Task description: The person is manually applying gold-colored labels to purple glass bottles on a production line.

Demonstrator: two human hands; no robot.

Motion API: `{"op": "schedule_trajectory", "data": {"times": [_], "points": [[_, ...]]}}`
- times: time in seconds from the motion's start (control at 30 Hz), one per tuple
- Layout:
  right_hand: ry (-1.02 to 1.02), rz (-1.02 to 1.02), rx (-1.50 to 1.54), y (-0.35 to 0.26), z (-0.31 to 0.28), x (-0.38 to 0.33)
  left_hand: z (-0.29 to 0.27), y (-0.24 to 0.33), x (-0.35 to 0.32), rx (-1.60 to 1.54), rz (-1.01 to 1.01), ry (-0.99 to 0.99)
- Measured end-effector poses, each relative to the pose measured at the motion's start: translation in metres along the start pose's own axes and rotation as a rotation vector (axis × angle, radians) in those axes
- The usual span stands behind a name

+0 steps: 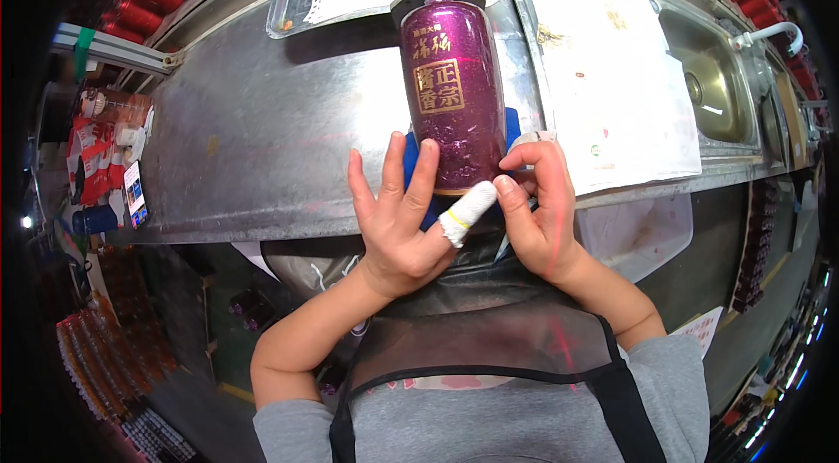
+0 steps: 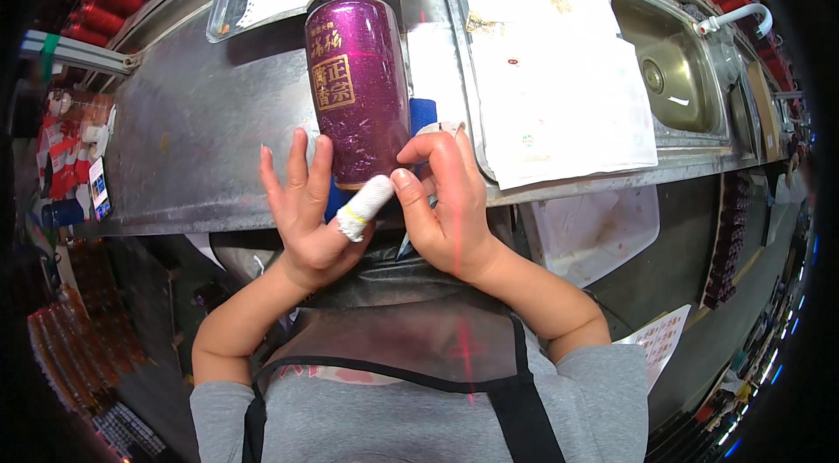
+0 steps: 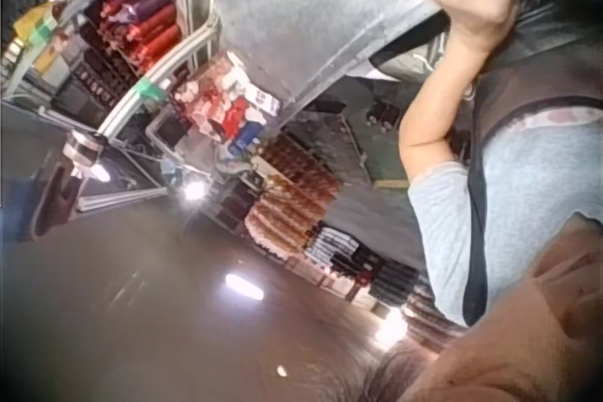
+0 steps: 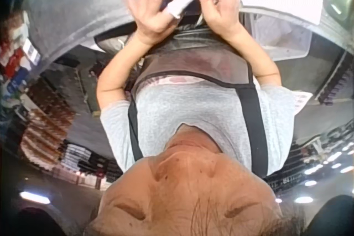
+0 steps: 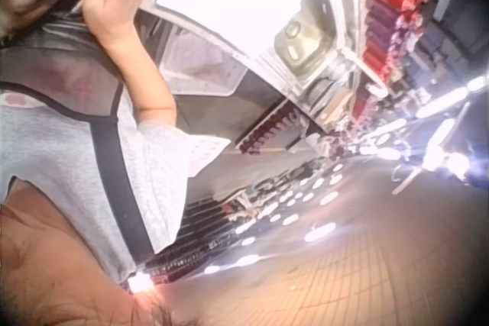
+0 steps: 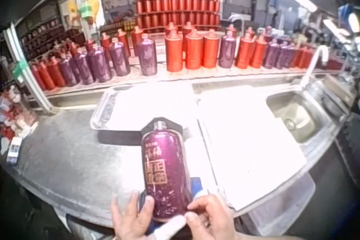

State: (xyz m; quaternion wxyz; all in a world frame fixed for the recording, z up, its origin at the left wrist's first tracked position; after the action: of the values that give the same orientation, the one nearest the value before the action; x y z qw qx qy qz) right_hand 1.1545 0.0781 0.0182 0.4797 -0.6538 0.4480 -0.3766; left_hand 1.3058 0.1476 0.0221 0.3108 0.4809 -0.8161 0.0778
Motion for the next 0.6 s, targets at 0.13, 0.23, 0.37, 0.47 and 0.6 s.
{"op": "schedule_trajectory", "data": {"times": [0.13,0.23,0.37,0.47,0.6], "points": [[0.005,-0.067,0.007,0.006,-0.001,0.000,0.004,0.005,0.004,0.026,0.024,0.057],[-0.017,0.009,0.094,0.009,-0.003,-0.001,0.004,0.007,0.005,0.037,0.010,0.042],[0.019,0.028,0.107,0.011,-0.009,-0.006,-0.004,0.012,0.000,-0.065,-0.025,0.022],[0.011,-0.313,-0.204,-0.010,-0.014,-0.028,-0.004,0.006,-0.015,-0.104,-0.124,0.042],[-0.211,-0.384,-0.234,-0.010,0.011,-0.037,0.001,-0.001,-0.005,-0.203,-0.164,0.091]]}}
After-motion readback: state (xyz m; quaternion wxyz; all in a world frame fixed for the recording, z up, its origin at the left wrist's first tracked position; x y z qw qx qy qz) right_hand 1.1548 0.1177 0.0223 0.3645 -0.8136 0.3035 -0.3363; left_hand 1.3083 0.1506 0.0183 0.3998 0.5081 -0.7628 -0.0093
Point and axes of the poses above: each hand's wrist, its own x-axis towards the middle knuckle, its own z-axis out of the palm, y = z × x, the point moved 5 cm from there along x, towards the middle knuckle, and after that the axes turned 11 degrees about z, right-handed, at the moved point
